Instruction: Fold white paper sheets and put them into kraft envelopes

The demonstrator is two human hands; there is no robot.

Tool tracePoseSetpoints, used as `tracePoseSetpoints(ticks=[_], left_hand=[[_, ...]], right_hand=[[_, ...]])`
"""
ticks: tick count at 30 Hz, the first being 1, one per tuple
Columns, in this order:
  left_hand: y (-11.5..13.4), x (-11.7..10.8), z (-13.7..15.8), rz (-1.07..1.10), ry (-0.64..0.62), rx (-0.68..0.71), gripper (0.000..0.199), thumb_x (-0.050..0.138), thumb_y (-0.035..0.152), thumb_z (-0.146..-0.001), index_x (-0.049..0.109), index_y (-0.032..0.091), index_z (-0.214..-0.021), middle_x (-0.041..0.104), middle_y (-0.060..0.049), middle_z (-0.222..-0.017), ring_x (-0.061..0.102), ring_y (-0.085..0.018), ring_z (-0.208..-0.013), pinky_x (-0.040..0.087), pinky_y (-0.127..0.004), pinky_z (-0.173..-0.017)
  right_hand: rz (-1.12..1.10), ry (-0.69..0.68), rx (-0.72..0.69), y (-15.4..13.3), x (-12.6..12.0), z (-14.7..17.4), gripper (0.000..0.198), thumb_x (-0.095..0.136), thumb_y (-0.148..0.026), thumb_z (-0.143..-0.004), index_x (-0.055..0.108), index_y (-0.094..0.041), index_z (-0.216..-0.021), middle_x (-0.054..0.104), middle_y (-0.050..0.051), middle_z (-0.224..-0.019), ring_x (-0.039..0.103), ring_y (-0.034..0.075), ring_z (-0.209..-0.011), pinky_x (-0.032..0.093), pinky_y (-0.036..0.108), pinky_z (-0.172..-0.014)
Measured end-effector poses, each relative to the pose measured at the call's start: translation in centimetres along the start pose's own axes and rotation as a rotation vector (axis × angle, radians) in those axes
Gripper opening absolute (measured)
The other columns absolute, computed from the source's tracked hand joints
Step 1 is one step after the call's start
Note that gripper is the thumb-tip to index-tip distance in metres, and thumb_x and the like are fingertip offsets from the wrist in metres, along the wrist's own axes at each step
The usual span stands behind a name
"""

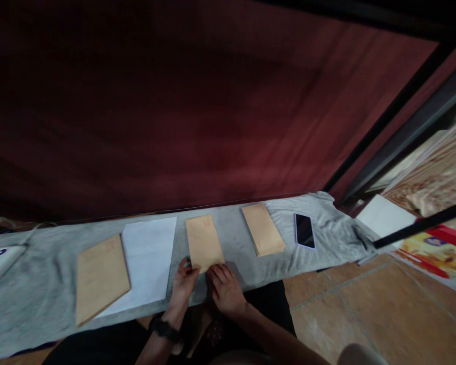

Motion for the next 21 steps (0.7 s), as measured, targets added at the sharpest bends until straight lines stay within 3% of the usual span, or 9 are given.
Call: tracePoseSetpoints(ticks=[4, 7, 11, 14, 17, 21], left_hand=[[1.8, 0.5, 1.0, 0.068, -0.033, -0.021, 0.036, 0.074, 0.036, -0.064, 0.067, 0.018, -0.094, 0.072, -0.003, -0.078, 0.069, -0.022, -0.076, 0.057, -0.038, -0.078], [4.7, 1.6, 2.3, 0.115, -0.117, 0.01, 0.047, 0.076, 0.041, -0.066, 0.068, 0.018, -0.106, 0.07, -0.001, -0.077, 0.067, -0.021, -0.076, 0.055, -0.036, -0.08], [7.9, 2.8, 3.4, 0.201, -0.137, 0.074, 0.058, 0.072, 0.056, -0.076, 0.066, 0.022, -0.123, 0.071, -0.005, -0.103, 0.067, -0.022, -0.1, 0.052, -0.035, -0.091], [7.3, 2.9, 3.6, 0.218, -0.05, -0.067, 0.064, 0.076, 0.058, -0.071, 0.065, 0.02, -0.12, 0.07, -0.007, -0.106, 0.067, -0.023, -0.099, 0.053, -0.035, -0.084], [5.0, 3.4, 3.8, 0.308, -0.14, -0.253, 0.065, 0.083, 0.054, -0.061, 0.063, 0.017, -0.111, 0.071, -0.004, -0.084, 0.069, -0.02, -0.075, 0.054, -0.033, -0.068], [2.9, 3.8, 3.7, 0.316, -0.231, -0.213, 0.054, 0.084, 0.047, -0.056, 0.065, 0.017, -0.096, 0.068, 0.001, -0.067, 0.062, -0.015, -0.055, 0.047, -0.027, -0.054]], right_hand=[[0.023, 0.016, 0.116, -0.8, -1.1, -1.6, 0.053, 0.057, -0.017, -0.092, 0.052, -0.014, -0.144, 0.061, 0.014, -0.14, 0.056, 0.028, -0.129, 0.044, 0.043, -0.113], [-0.072, 0.042, 0.253, -0.5, -3.0, -3.4, 0.045, 0.048, -0.014, -0.095, 0.058, -0.019, -0.139, 0.066, 0.014, -0.132, 0.065, 0.027, -0.115, 0.052, 0.041, -0.102], [-0.664, 0.21, 0.519, 1.5, -4.7, -5.3, 0.03, 0.045, -0.025, -0.1, 0.071, -0.021, -0.113, 0.075, 0.01, -0.107, 0.072, 0.023, -0.097, 0.058, 0.035, -0.088], [-0.99, 0.282, 0.65, 2.3, -4.3, -5.3, 0.033, 0.043, -0.039, -0.102, 0.07, -0.021, -0.102, 0.075, 0.008, -0.098, 0.073, 0.022, -0.086, 0.062, 0.036, -0.077], [-1.048, 0.259, 0.669, 2.0, -2.9, -4.3, 0.038, 0.038, -0.044, -0.103, 0.068, -0.021, -0.104, 0.075, 0.01, -0.096, 0.073, 0.022, -0.08, 0.063, 0.036, -0.069], [-1.102, 0.19, 0.671, 1.2, -1.3, -2.4, 0.04, 0.038, -0.046, -0.103, 0.068, -0.02, -0.099, 0.075, 0.012, -0.089, 0.074, 0.023, -0.08, 0.062, 0.036, -0.069]])
Point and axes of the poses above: each hand's wrist, its own z-axis away from the middle knuckle, its own x-axis out of the palm, y = z × x, the point moved 2 cm from there along -z, towards the middle knuckle
